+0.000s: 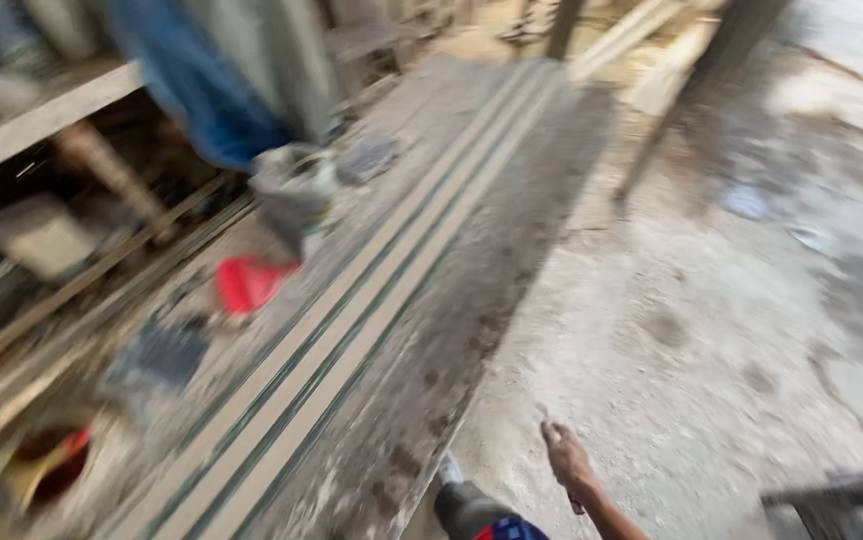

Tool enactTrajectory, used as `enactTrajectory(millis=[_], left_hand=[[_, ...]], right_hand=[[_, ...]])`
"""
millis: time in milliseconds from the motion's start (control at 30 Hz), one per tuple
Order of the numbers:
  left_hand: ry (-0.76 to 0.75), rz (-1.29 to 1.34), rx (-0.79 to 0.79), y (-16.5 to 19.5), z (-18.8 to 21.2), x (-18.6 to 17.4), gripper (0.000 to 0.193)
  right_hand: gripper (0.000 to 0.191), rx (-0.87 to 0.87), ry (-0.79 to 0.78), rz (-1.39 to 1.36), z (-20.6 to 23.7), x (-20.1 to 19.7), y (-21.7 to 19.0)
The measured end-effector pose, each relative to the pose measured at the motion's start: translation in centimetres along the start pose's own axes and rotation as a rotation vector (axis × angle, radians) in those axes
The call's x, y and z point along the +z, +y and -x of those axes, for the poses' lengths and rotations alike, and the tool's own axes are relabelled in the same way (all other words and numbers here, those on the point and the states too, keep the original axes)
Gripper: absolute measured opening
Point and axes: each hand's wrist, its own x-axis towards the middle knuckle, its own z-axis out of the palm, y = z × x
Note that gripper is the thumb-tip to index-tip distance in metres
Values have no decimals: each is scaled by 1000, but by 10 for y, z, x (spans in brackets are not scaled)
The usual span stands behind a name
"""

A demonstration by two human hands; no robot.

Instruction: The person holds a long strip-lined concrete slab steady with one hand and uses a small handheld scraper to remove excess material from the grooves between the strips, working along each groove in turn and repositioning along the slab to clear the full length of the grooves.

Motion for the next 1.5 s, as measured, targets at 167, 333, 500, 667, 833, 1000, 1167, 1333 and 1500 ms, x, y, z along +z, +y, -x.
enactTrajectory(millis=[167,333,500,667,833,1000,1167,1333,1500], left_hand=[[122,16,-63,-119,12,-98,34],[222,18,58,-147,-6,-94,29],[102,-7,-188,-155,-23,-97,32],[5,-94,-366,-192,-47,-108,36],[-49,-272,-347,-226,-91,-115,44],[42,-332,-223,-261,-140,-96,48],[70,-477,-64,-287,-207,-65,60],[-148,-495,-260,-301,-238,-50,62],[-174,-374,-419,-316,-240,-45,66]], right_hand=[[56,-275,-249,-91,-39,50,-60],[49,-556,-413,61,-31,93,-153],[59,-841,-523,538,-15,179,-240],[46,-1048,-825,820,9,292,-291],[44,-1594,-776,1071,25,381,-320],[48,-1496,-743,1162,-5,417,-385],[45,-1708,-636,1305,-7,443,-459],[41,-2441,-644,1024,60,522,-473],[48,-2187,-821,1415,104,570,-475]])
